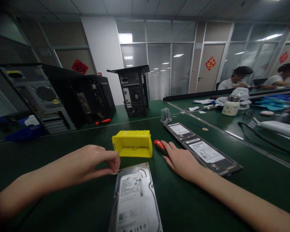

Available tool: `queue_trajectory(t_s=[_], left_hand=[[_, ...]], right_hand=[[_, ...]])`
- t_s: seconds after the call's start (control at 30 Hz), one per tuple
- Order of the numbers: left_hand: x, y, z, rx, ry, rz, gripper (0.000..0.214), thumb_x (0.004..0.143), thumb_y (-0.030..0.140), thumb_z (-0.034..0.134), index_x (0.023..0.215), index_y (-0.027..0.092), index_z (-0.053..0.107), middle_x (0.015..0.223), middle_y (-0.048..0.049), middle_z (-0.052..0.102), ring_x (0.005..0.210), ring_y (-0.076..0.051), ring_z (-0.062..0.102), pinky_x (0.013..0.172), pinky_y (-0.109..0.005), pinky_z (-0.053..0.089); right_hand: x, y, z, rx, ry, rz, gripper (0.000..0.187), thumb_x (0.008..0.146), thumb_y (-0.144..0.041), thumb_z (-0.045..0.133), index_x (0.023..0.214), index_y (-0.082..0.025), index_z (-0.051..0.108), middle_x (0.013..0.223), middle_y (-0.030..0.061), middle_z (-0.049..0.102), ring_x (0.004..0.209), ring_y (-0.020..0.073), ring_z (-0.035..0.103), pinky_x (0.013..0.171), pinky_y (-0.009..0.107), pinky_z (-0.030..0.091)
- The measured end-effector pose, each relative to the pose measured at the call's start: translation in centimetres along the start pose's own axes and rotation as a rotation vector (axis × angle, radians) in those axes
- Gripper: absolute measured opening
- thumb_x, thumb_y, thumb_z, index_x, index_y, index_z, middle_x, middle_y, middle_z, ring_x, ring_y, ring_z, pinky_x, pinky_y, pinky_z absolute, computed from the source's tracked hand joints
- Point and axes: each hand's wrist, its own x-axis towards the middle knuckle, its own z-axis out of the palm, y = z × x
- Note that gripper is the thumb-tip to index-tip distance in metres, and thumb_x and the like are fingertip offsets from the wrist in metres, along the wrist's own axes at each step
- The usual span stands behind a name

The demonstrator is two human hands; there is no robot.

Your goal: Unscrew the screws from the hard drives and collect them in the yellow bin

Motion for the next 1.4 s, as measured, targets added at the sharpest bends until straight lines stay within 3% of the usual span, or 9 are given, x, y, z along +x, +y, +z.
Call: queue_trajectory(t_s=[0.17,0.2,0.3,0.4,0.77,1.0,1.17,1.4], left_hand=[[-2.2,1.5,3.3,0.179,-0.004,-0.057,0.011,0.085,0.016,0.06,0.089,0.025,0.059,0.073,0.0039,0.066,0.061,-0.014,0.064,0.051,-0.019,0.041],[-2.6,1.9,3.9,0.205,0.03,-0.024,0.008,0.088,0.017,0.055,0.088,0.024,0.058,0.069,0.0036,0.066,0.056,-0.014,0.063,0.049,-0.02,0.04],[-3.5,2.8,5.3,0.211,0.153,0.102,0.033,0.102,0.021,0.024,0.091,0.021,0.056,0.065,0.0029,0.067,0.051,-0.013,0.062,0.052,-0.023,0.043],[-3.8,3.1,5.9,0.217,0.257,0.196,0.044,0.103,0.023,0.011,0.095,0.021,0.054,0.075,0.002,0.072,0.058,-0.012,0.066,0.057,-0.025,0.046],[-3.7,2.3,5.8,0.299,0.357,0.256,0.037,0.103,0.016,0.017,0.116,0.016,0.052,0.097,-0.0023,0.075,0.074,-0.013,0.071,0.066,-0.025,0.052],[-4.5,1.1,6.6,0.353,0.366,0.334,0.043,0.103,0.013,0.016,0.146,0.012,0.021,0.104,-0.0022,0.073,0.084,-0.012,0.071,0.069,-0.023,0.054],[-4.7,0.5,7.6,0.404,0.366,0.346,0.045,0.103,0.012,0.013,0.148,0.011,0.006,0.111,-0.0025,0.071,0.093,-0.011,0.069,0.078,-0.023,0.054],[-5.1,0.4,8.2,0.43,0.388,0.373,0.045,0.103,0.011,0.013,0.147,0.008,0.006,0.109,-0.003,0.071,0.095,-0.011,0.069,0.082,-0.021,0.052]], right_hand=[[-0.1,-0.2,0.0,-0.019,0.01,-0.015,0.055,0.094,-0.037,0.034,0.143,-0.013,0.031,0.125,0.0188,0.053,0.083,0.0288,0.067,0.073,0.047,0.055],[-0.1,-0.2,0.0,-0.021,0.008,-0.018,0.054,0.094,-0.036,0.034,0.143,-0.012,0.031,0.125,0.0186,0.053,0.083,0.029,0.067,0.073,0.047,0.056],[-0.1,-0.4,-0.2,-0.026,0.002,-0.024,0.054,0.094,-0.034,0.035,0.143,-0.011,0.031,0.124,0.0181,0.054,0.085,0.029,0.067,0.074,0.047,0.056],[-0.1,-0.4,-0.2,-0.034,-0.002,-0.027,0.055,0.094,-0.033,0.036,0.143,-0.01,0.029,0.122,0.0177,0.054,0.089,0.0297,0.066,0.075,0.047,0.056],[0.0,-0.3,-0.2,-0.065,0.0,-0.037,0.054,0.094,-0.033,0.035,0.143,-0.01,0.03,0.119,0.0161,0.056,0.086,0.0279,0.066,0.074,0.045,0.057],[0.0,-0.3,0.1,-0.092,0.009,-0.041,0.053,0.095,-0.032,0.035,0.143,-0.011,0.03,0.119,0.0151,0.056,0.08,0.0256,0.067,0.071,0.044,0.057],[0.0,-0.3,0.1,-0.1,0.012,-0.032,0.053,0.094,-0.033,0.035,0.142,-0.011,0.031,0.119,0.0154,0.056,0.08,0.0261,0.067,0.069,0.043,0.057],[0.0,-0.3,0.0,-0.093,0.0,-0.028,0.054,0.094,-0.034,0.035,0.144,-0.013,0.028,0.12,0.0146,0.055,0.079,0.025,0.067,0.07,0.043,0.057]])
